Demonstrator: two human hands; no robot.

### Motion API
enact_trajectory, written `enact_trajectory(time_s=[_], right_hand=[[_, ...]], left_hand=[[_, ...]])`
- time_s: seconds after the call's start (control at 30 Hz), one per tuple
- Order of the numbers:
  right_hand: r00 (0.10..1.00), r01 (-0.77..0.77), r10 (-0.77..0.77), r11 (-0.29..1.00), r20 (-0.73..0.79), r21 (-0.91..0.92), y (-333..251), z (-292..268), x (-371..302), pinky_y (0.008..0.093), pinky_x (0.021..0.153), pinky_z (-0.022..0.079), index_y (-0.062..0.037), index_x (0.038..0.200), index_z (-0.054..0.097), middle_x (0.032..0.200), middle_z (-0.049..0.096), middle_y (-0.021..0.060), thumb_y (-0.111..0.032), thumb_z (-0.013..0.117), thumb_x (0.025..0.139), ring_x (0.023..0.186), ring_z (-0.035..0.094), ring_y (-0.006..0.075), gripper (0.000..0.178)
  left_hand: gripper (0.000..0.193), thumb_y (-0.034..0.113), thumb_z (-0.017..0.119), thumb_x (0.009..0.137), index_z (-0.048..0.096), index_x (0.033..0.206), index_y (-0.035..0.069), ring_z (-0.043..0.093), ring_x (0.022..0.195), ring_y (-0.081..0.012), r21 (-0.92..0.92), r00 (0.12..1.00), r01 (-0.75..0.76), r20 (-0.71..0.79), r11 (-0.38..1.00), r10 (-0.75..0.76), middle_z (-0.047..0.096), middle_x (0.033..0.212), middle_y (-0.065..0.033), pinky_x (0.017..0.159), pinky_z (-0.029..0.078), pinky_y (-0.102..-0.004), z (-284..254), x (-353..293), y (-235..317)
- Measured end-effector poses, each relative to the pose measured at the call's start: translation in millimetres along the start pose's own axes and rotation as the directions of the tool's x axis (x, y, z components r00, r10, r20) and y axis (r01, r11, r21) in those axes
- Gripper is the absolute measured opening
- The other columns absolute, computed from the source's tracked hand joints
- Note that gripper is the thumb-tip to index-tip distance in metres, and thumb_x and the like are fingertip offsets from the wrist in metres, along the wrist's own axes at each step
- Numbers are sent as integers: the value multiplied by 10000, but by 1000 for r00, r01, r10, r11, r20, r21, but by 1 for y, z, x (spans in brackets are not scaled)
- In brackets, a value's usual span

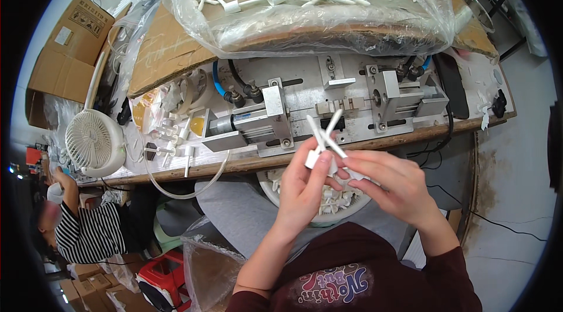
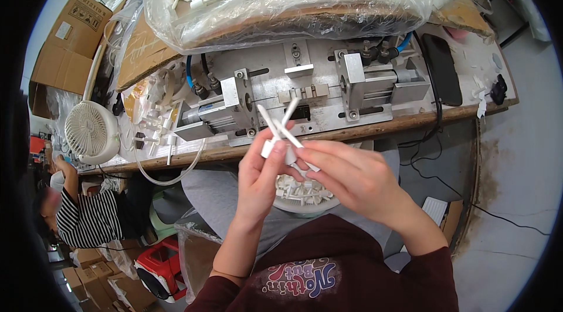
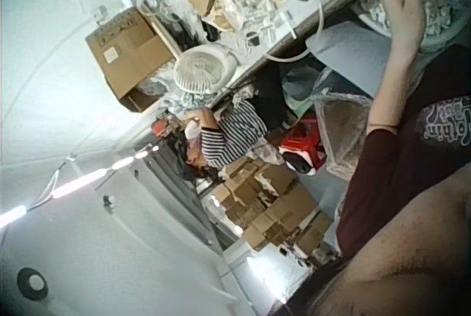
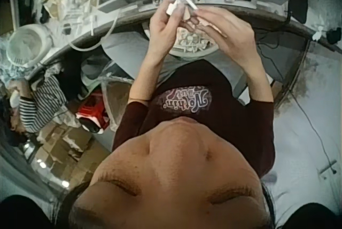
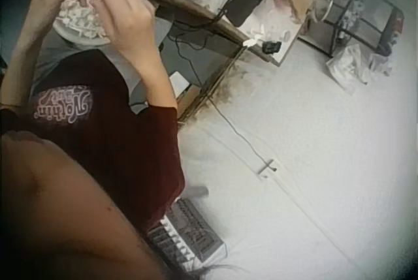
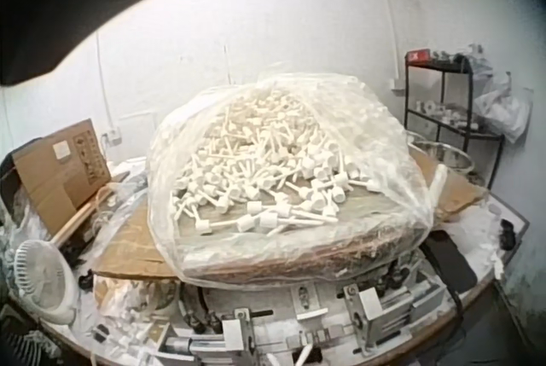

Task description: Assembling small plastic components using a pneumatic press fixture at a workshop desk.

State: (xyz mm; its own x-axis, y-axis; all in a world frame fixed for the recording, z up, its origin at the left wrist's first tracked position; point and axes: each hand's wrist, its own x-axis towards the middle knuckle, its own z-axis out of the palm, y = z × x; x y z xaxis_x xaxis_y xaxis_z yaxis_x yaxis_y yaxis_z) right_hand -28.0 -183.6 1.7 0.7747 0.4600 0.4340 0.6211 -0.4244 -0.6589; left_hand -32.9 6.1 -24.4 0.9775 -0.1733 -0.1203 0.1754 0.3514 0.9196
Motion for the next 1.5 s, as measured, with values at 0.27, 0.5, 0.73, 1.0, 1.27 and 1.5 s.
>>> enact_trajectory(time_s=[0.27,0.5,0.73,1.0,1.27,1.5], right_hand=[[985,81,-112,972,-129,-222,25,21,23,315,725,570,-12,973,700,1167,685,117,-109,808,702,879,700,242,307],[965,122,-196,923,-172,-366,26,36,29,309,676,557,-24,985,705,1151,699,105,-113,786,669,849,684,222,338],[967,122,-187,935,-173,-332,37,40,26,294,605,527,-51,990,730,1120,722,71,-138,802,677,754,665,186,333],[974,76,-155,910,-163,-407,34,32,32,257,533,428,-60,984,744,1140,736,70,-166,838,689,596,611,134,327],[986,55,-123,881,-115,-470,27,28,36,254,504,398,-73,911,737,1128,742,38,-165,828,666,509,529,120,278],[981,101,-127,980,-149,-170,10,22,34,280,571,494,-68,1056,724,1052,729,66,-155,831,692,697,662,178,389]], left_hand=[[207,211,447,1070,523,1095,20,646,803,-172,67,973,-151,-163,986,160,651,970,-149,644,550,-295,-9,-14,12],[216,257,467,1064,520,1028,50,519,800,-100,382,913,-264,-197,886,357,562,1008,-56,691,424,-227,-20,-17,7],[240,282,476,1066,528,1057,48,491,717,-64,166,951,-176,-227,970,212,534,940,-31,591,391,-214,-12,-20,12],[241,273,467,1069,523,1084,39,516,730,-75,129,948,-141,-270,982,172,559,937,-45,613,433,-217,-12,-19,13],[213,255,455,1070,504,1052,48,500,859,-108,128,951,-186,-224,974,211,509,980,-53,710,434,-253,-6,-15,14],[204,255,437,1073,498,1045,62,474,912,-130,154,951,-221,-185,963,248,497,996,-47,838,386,-279,-8,-15,13]])
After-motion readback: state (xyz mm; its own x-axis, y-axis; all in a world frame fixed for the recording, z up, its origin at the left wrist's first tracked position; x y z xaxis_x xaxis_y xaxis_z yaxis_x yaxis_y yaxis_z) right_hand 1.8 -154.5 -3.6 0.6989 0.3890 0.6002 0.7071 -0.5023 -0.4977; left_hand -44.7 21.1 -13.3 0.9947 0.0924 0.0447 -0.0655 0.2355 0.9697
